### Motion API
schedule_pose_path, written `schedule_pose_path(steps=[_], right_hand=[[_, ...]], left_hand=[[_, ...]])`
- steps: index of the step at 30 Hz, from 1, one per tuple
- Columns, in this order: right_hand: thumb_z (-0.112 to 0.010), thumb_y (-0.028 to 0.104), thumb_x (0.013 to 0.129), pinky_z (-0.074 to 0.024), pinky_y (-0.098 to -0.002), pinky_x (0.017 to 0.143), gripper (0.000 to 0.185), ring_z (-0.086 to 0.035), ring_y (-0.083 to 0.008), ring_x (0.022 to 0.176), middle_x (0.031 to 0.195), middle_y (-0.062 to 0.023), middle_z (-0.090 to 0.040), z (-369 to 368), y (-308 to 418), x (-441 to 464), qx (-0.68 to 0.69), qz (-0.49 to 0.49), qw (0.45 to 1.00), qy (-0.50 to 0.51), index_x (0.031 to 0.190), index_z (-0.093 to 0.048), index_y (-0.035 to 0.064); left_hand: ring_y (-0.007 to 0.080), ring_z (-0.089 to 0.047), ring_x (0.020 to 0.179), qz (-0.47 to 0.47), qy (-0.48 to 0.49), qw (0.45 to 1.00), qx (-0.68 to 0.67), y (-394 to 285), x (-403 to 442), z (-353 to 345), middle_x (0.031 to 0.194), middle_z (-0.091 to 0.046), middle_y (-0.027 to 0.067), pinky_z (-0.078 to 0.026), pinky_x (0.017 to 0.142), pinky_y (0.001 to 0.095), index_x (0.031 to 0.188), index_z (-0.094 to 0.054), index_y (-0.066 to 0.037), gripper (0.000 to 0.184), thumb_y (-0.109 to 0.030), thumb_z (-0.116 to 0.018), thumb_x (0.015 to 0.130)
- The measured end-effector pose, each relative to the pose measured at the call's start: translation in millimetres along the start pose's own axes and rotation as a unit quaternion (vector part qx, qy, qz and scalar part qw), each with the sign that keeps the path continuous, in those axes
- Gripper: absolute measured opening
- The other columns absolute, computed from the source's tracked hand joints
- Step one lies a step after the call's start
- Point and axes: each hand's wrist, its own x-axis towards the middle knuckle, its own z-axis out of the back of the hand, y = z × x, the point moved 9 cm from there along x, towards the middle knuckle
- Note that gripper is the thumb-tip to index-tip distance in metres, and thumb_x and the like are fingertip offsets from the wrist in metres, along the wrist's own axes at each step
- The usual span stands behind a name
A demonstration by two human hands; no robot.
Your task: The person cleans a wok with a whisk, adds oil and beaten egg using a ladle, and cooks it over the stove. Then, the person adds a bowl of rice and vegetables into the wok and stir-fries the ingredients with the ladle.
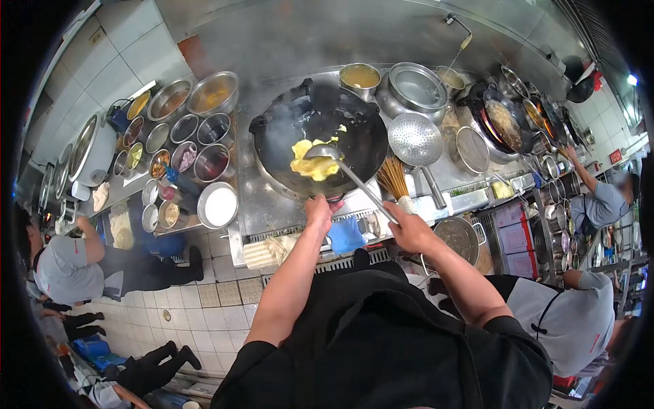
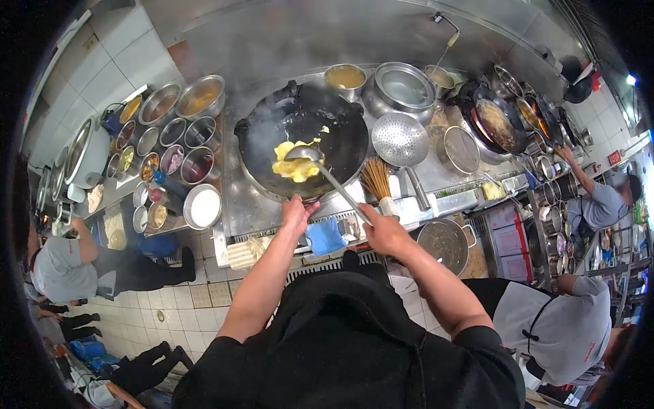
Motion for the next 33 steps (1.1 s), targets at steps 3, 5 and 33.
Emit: schedule_pose_path(steps=[3,5,33], right_hand=[[-0.05,0.016,0.091,-0.0458,-0.0536,0.083,0.051,-0.061,-0.0463,0.092,0.096,-0.0288,-0.064,7.6,-14.8,14.1,-0.012,-0.059,0.998,-0.024,0.14,-0.035,0.0123],[-0.05,0.017,0.091,-0.0458,-0.0535,0.083,0.051,-0.061,-0.0465,0.093,0.095,-0.0291,-0.064,-3.1,-10.8,40.6,0.015,-0.053,0.998,-0.039,0.14,-0.035,0.0119],[-0.049,0.007,0.077,-0.0514,-0.0441,0.061,0.05,-0.067,-0.0338,0.078,0.093,-0.0203,-0.066,-28.3,4.4,19.6,0.124,-0.092,0.988,-0.012,0.128,-0.049,0.0102]], left_hand=[[0.0263,-0.065,0.075,-0.006,0.016,1.0,0.016,-7.7,-3.6,-4.6,0.091,-0.063,0.0199,-0.06,0.065,0.0357,0.102,-0.053,0.01,0.028,-0.013,-0.04,0.095],[0.0274,-0.065,0.075,0.013,0.035,0.999,0.025,-5.4,-1.1,-2.3,0.091,-0.063,0.022,-0.059,0.065,0.037,0.104,-0.05,0.011,0.029,-0.016,-0.043,0.094],[0.0328,-0.065,0.074,-0.407,0.223,0.626,0.627,-47.6,-22.7,-46.6,0.081,-0.067,0.018,-0.049,0.069,0.0418,0.101,-0.064,0.001,0.027,-0.021,-0.047,0.097]])
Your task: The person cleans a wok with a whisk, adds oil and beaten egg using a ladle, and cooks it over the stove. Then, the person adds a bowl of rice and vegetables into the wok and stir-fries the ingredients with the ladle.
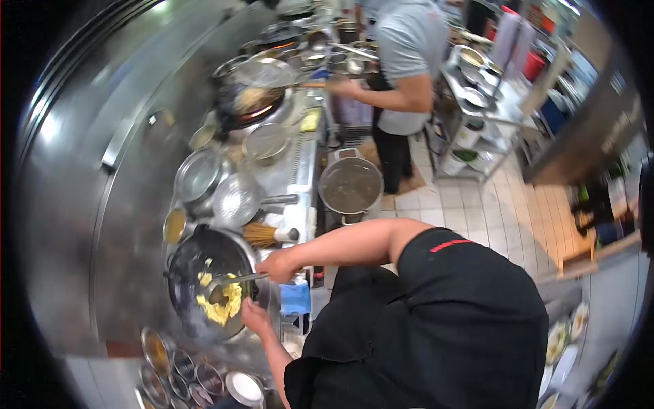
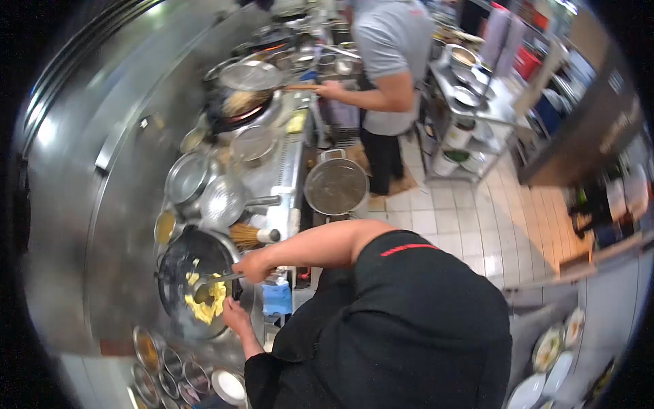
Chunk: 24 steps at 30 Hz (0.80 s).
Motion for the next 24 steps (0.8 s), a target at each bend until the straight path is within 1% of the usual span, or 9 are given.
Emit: schedule_pose_path(steps=[3,5,7,11,12,15,18,20,24], right_hand=[[-0.057,0.005,0.075,-0.0502,-0.0461,0.067,0.05,-0.066,-0.0384,0.086,0.094,-0.0223,-0.066,-11.6,5.0,42.4,0.02,0.022,0.996,-0.089,0.124,-0.05,0.0098],[-0.056,0.005,0.074,-0.0504,-0.0448,0.06,0.051,-0.067,-0.0353,0.077,0.09,-0.0218,-0.065,-21.9,13.6,50.7,0.02,0.021,0.994,-0.103,0.125,-0.05,0.0099],[-0.048,0.005,0.079,-0.0486,-0.0447,0.055,0.052,-0.065,-0.034,0.069,0.086,-0.0201,-0.064,-45.1,22.8,53.2,0.125,-0.008,0.992,-0.032,0.13,-0.045,0.0121],[-0.047,0.004,0.079,-0.0476,-0.0428,0.049,0.049,-0.063,-0.0294,0.061,0.081,-0.0172,-0.063,-25.1,29.0,-7.3,0.064,0.015,0.998,0.02,0.127,-0.049,0.0129],[-0.047,0.004,0.079,-0.0476,-0.0428,0.049,0.049,-0.063,-0.0294,0.061,0.081,-0.0172,-0.063,-18.5,25.3,-8.8,0.056,0.016,0.998,0.025,0.127,-0.049,0.0129],[-0.05,0.001,0.076,-0.0474,-0.0418,0.043,0.047,-0.064,-0.0292,0.057,0.08,-0.0193,-0.063,-12.8,-7.9,38.3,0.023,0.016,0.998,-0.051,0.122,-0.05,0.0112],[-0.05,0.0,0.076,-0.0484,-0.0418,0.044,0.05,-0.064,-0.0306,0.057,0.079,-0.0195,-0.063,-13.9,15.7,50.2,0.08,-0.023,0.995,-0.057,0.125,-0.047,0.0113],[-0.048,0.009,0.084,-0.0492,-0.0442,0.049,0.041,-0.065,-0.0359,0.063,0.082,-0.0205,-0.064,-29.0,30.7,68.6,0.081,-0.024,0.994,-0.066,0.125,-0.045,0.0114],[-0.047,0.01,0.085,-0.0502,-0.0427,0.05,0.043,-0.065,-0.0332,0.063,0.084,-0.0203,-0.064,-46.6,36.6,51.4,0.077,-0.004,0.997,-0.009,0.127,-0.046,0.0135]], left_hand=[[0.0325,-0.066,0.073,-0.012,0.002,1.0,0.028,2.5,1.8,7.2,0.08,-0.067,0.018,-0.049,0.067,0.0413,0.099,-0.063,0.0,0.027,-0.022,-0.048,0.097],[0.0327,-0.065,0.073,-0.017,0.007,0.998,0.052,-0.9,0.2,8.2,0.08,-0.067,0.0181,-0.049,0.068,0.0416,0.099,-0.063,0.0,0.027,-0.022,-0.048,0.097],[0.0327,-0.064,0.071,-0.033,-0.001,0.999,0.04,-1.3,0.0,13.3,0.078,-0.066,0.0176,-0.048,0.068,0.0425,0.098,-0.063,0.001,0.027,-0.022,-0.048,0.097],[0.0352,-0.064,0.085,-0.044,-0.025,0.998,0.036,-10.6,-7.1,25.1,0.092,-0.066,0.0204,-0.048,0.074,0.0433,0.099,-0.063,0.001,0.023,-0.019,-0.052,0.095],[0.0372,-0.061,0.097,-0.068,-0.029,0.995,0.072,-1.5,-10.5,24.8,0.103,-0.065,0.0219,-0.047,0.082,0.0443,0.104,-0.064,0.001,0.024,-0.017,-0.053,0.093],[0.0382,-0.059,0.103,-0.054,-0.06,0.995,0.061,-6.4,-28.7,32.1,0.108,-0.064,0.0219,-0.046,0.088,0.0448,0.11,-0.064,0.001,0.027,-0.017,-0.053,0.093],[0.0387,-0.061,0.1,-0.051,-0.05,0.996,0.061,-0.6,-26.8,31.5,0.108,-0.066,0.0219,-0.047,0.089,0.0439,0.112,-0.064,0.002,0.029,-0.016,-0.052,0.093],[0.0386,-0.061,0.099,-0.038,-0.05,0.997,0.054,-4.4,-22.1,31.7,0.108,-0.066,0.0219,-0.047,0.089,0.0438,0.111,-0.065,0.003,0.029,-0.016,-0.052,0.093],[0.0381,-0.063,0.097,0.008,-0.041,0.998,0.037,-0.6,-25.7,34.7,0.106,-0.067,0.0213,-0.047,0.088,0.0433,0.108,-0.066,0.003,0.027,-0.016,-0.053,0.093]])
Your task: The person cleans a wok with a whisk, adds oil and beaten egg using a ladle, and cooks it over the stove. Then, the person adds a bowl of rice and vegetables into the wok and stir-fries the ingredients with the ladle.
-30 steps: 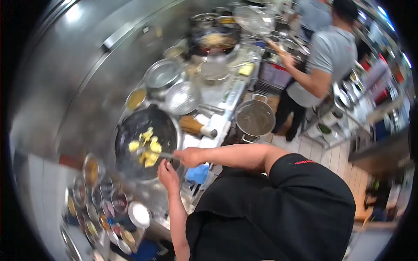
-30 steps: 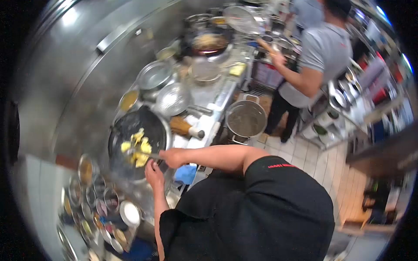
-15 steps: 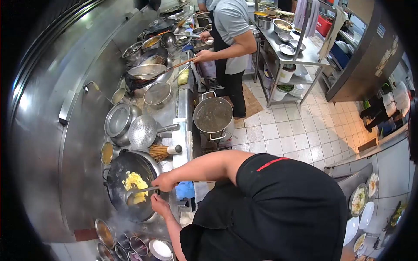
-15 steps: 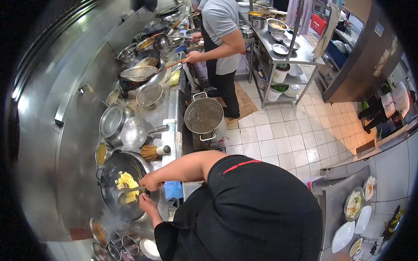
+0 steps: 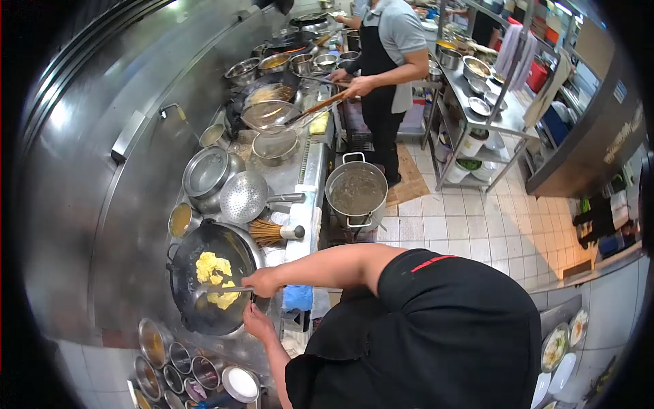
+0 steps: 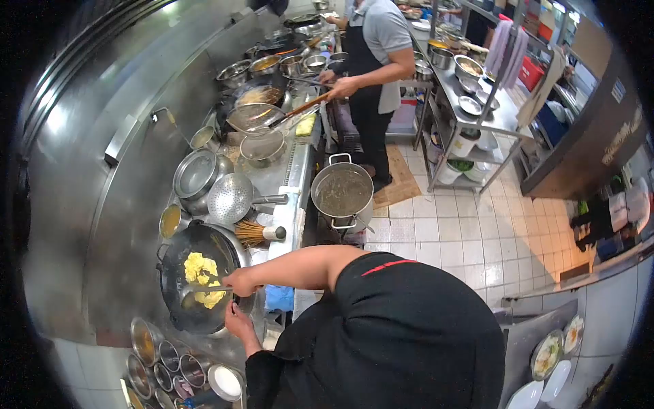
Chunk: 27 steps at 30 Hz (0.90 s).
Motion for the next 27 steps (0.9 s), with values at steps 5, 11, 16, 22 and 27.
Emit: schedule_pose_path(steps=[5,11,16,22,27], right_hand=[[-0.046,0.008,0.082,-0.0489,-0.045,0.049,0.042,-0.065,-0.0336,0.063,0.085,-0.0202,-0.064,33.8,-24.2,-43.4,-0.009,0.024,0.999,0.022,0.124,-0.049,0.0115],[-0.05,0.018,0.088,-0.0472,-0.0497,0.079,0.04,-0.062,-0.0419,0.093,0.097,-0.0233,-0.064,41.4,-22.5,19.7,-0.021,0.025,0.996,-0.081,0.128,-0.046,0.0131],[-0.054,0.017,0.084,-0.049,-0.0482,0.082,0.046,-0.063,-0.0419,0.095,0.101,-0.0243,-0.065,17.7,-2.2,32.0,-0.089,0.108,0.99,-0.032,0.129,-0.047,0.0098],[-0.056,0.016,0.092,-0.0496,-0.0411,0.083,0.044,-0.066,-0.0334,0.091,0.102,-0.0162,-0.068,73.4,-37.3,-27.5,-0.065,0.025,0.996,0.05,0.135,-0.047,0.0191],[-0.052,0.019,0.093,-0.0494,-0.0462,0.079,0.042,-0.064,-0.0392,0.087,0.094,-0.0252,-0.065,78.8,-9.3,-0.6,-0.073,-0.028,0.997,0.007,0.133,-0.043,0.0128]], left_hand=[[0.0378,-0.063,0.097,-0.02,-0.027,0.999,0.005,-0.1,-0.8,-2.0,0.104,-0.068,0.0206,-0.048,0.087,0.0431,0.106,-0.067,0.003,0.026,-0.015,-0.054,0.092],[0.0377,-0.063,0.095,-0.016,-0.04,0.999,0.028,-6.1,-2.2,2.6,0.102,-0.068,0.0206,-0.049,0.085,0.0433,0.105,-0.067,0.003,0.024,-0.014,-0.055,0.092],[0.036,-0.064,0.094,0.022,-0.045,0.998,-0.026,11.2,-7.2,-4.5,0.1,-0.068,0.0189,-0.049,0.086,0.0414,0.104,-0.068,0.001,0.022,-0.012,-0.056,0.09],[0.0332,-0.062,0.1,0.016,-0.092,0.994,-0.055,-11.2,-7.1,9.9,0.105,-0.068,0.0158,-0.048,0.09,0.0391,0.101,-0.069,-0.002,0.019,-0.012,-0.057,0.09],[0.0333,-0.063,0.1,0.046,-0.12,0.991,-0.045,-11.4,-10.8,11.6,0.103,-0.068,0.0161,-0.049,0.09,0.0388,0.1,-0.069,-0.001,0.018,-0.011,-0.059,0.089]])
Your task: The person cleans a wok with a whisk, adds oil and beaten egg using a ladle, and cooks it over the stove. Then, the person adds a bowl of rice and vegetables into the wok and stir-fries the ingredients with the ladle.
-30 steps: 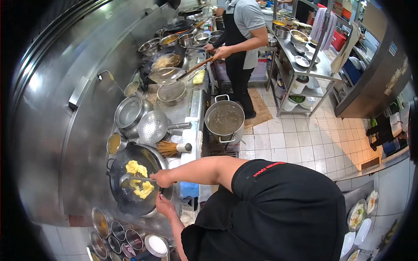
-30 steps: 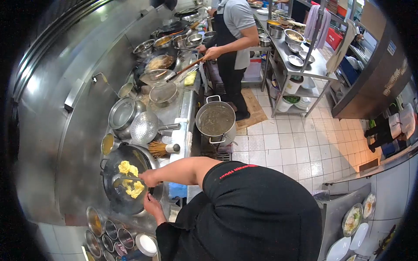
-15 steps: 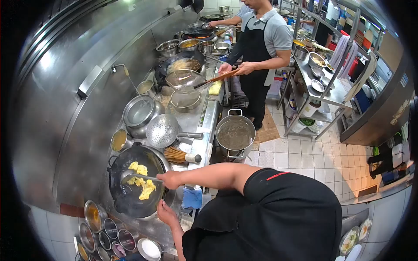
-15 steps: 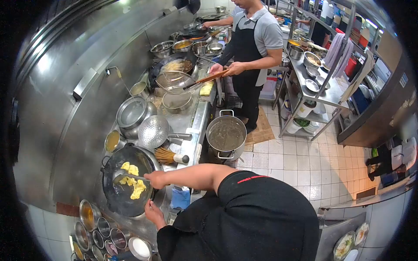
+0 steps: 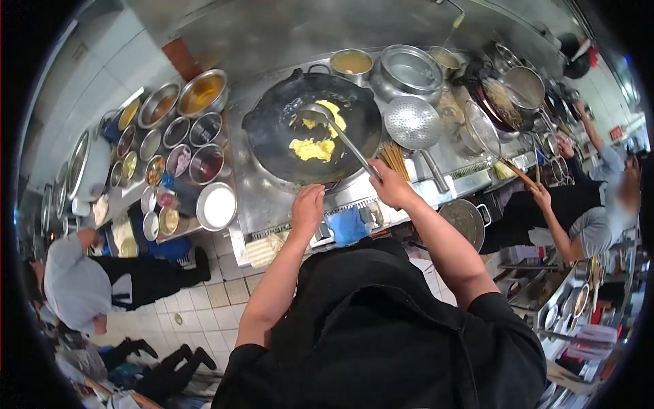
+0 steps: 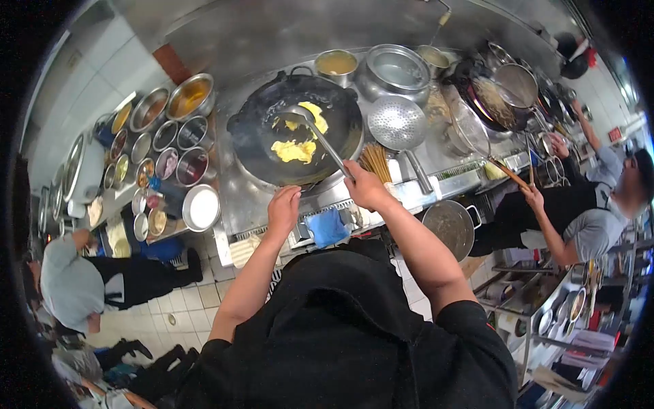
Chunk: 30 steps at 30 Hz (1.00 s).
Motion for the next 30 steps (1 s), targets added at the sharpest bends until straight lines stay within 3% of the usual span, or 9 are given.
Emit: schedule_pose_path(steps=[3,6,9,14,15,20,22,27,30], right_hand=[[-0.053,0.019,0.093,-0.0502,-0.0434,0.077,0.041,-0.065,-0.0357,0.085,0.095,-0.0257,-0.065,-15.9,8.4,-2.5,-0.021,0.077,0.997,-0.011,0.133,-0.046,0.014],[-0.054,0.019,0.093,-0.0503,-0.0421,0.079,0.039,-0.065,-0.0364,0.089,0.096,-0.0244,-0.065,-5.2,1.3,-29.4,0.005,0.036,0.997,0.073,0.131,-0.048,0.0146],[-0.054,0.019,0.094,-0.0504,-0.0409,0.08,0.037,-0.065,-0.0357,0.09,0.094,-0.0221,-0.065,9.5,-4.8,-19.7,0.016,0.07,0.997,-0.001,0.13,-0.049,0.0115],[-0.047,0.019,0.097,-0.0495,-0.0411,0.053,0.037,-0.061,-0.0289,0.054,0.076,-0.0194,-0.063,5.4,-20.5,44.9,0.03,0.089,0.983,-0.156,0.132,-0.042,0.0092],[-0.047,0.022,0.098,-0.0423,-0.0383,0.04,0.037,-0.052,-0.0229,0.04,0.065,-0.0133,-0.057,-10.5,-31.3,48.9,0.139,0.026,0.986,-0.091,0.131,-0.041,0.0091],[-0.05,0.024,0.097,-0.0389,-0.0345,0.04,0.036,-0.051,-0.0173,0.044,0.064,-0.0091,-0.055,-23.2,-23.3,-7.4,0.177,-0.007,0.984,0.033,0.129,-0.044,0.0105],[-0.051,0.022,0.097,-0.0411,-0.0354,0.044,0.034,-0.053,-0.0175,0.048,0.064,-0.0087,-0.056,-16.0,-24.6,-7.6,0.126,0.066,0.99,-0.023,0.128,-0.045,0.0115],[-0.051,0.023,0.096,-0.0448,-0.0371,0.048,0.036,-0.056,-0.0205,0.051,0.066,-0.0136,-0.057,-6.9,10.0,48.5,0.075,0.042,0.993,-0.076,0.129,-0.043,0.0119],[-0.05,0.023,0.095,-0.0472,-0.0415,0.052,0.036,-0.06,-0.028,0.055,0.07,-0.0186,-0.06,-23.0,18.8,60.1,0.049,0.017,0.997,-0.064,0.129,-0.041,0.0126]], left_hand=[[0.0333,-0.062,0.101,0.013,0.007,1.0,-0.018,-4.1,0.1,3.0,0.104,-0.068,0.0157,-0.048,0.091,0.0389,0.1,-0.069,-0.001,0.017,-0.01,-0.059,0.089],[0.0333,-0.062,0.102,0.013,0.008,1.0,-0.007,-3.3,1.5,2.2,0.105,-0.068,0.0157,-0.048,0.092,0.039,0.1,-0.068,-0.001,0.018,-0.01,-0.059,0.089],[0.0333,-0.062,0.103,0.02,0.007,1.0,-0.007,-3.1,-3.4,1.1,0.106,-0.067,0.0159,-0.048,0.092,0.0388,0.1,-0.069,-0.001,0.018,-0.01,-0.059,0.089],[0.0341,-0.06,0.107,0.024,0.019,1.0,-0.005,1.7,-1.8,-2.4,0.109,-0.066,0.0166,-0.047,0.095,0.0393,0.104,-0.068,-0.001,0.02,-0.01,-0.058,0.089],[0.0341,-0.06,0.107,0.027,0.015,0.999,-0.005,1.3,-4.5,-1.6,0.109,-0.066,0.0166,-0.047,0.095,0.0393,0.104,-0.068,-0.001,0.02,-0.01,-0.058,0.089],[0.0353,-0.056,0.116,0.03,-0.056,0.998,-0.003,-18.5,-26.6,42.5,0.121,-0.061,0.019,-0.044,0.099,0.04,0.119,-0.06,-0.002,0.031,-0.011,-0.059,0.089],[0.0351,-0.056,0.116,0.056,-0.068,0.996,-0.009,-14.6,-41.2,57.4,0.121,-0.061,0.019,-0.044,0.099,0.0397,0.119,-0.06,-0.002,0.032,-0.011,-0.059,0.089],[0.0342,-0.057,0.116,0.124,-0.074,0.989,-0.021,-0.3,-77.9,76.2,0.121,-0.061,0.019,-0.043,0.1,0.0383,0.119,-0.06,-0.002,0.031,-0.011,-0.059,0.09],[0.0345,-0.056,0.117,0.138,-0.081,0.987,-0.028,4.3,-95.5,86.4,0.123,-0.06,0.0181,-0.043,0.1,0.0393,0.119,-0.06,-0.003,0.031,-0.01,-0.059,0.089]])
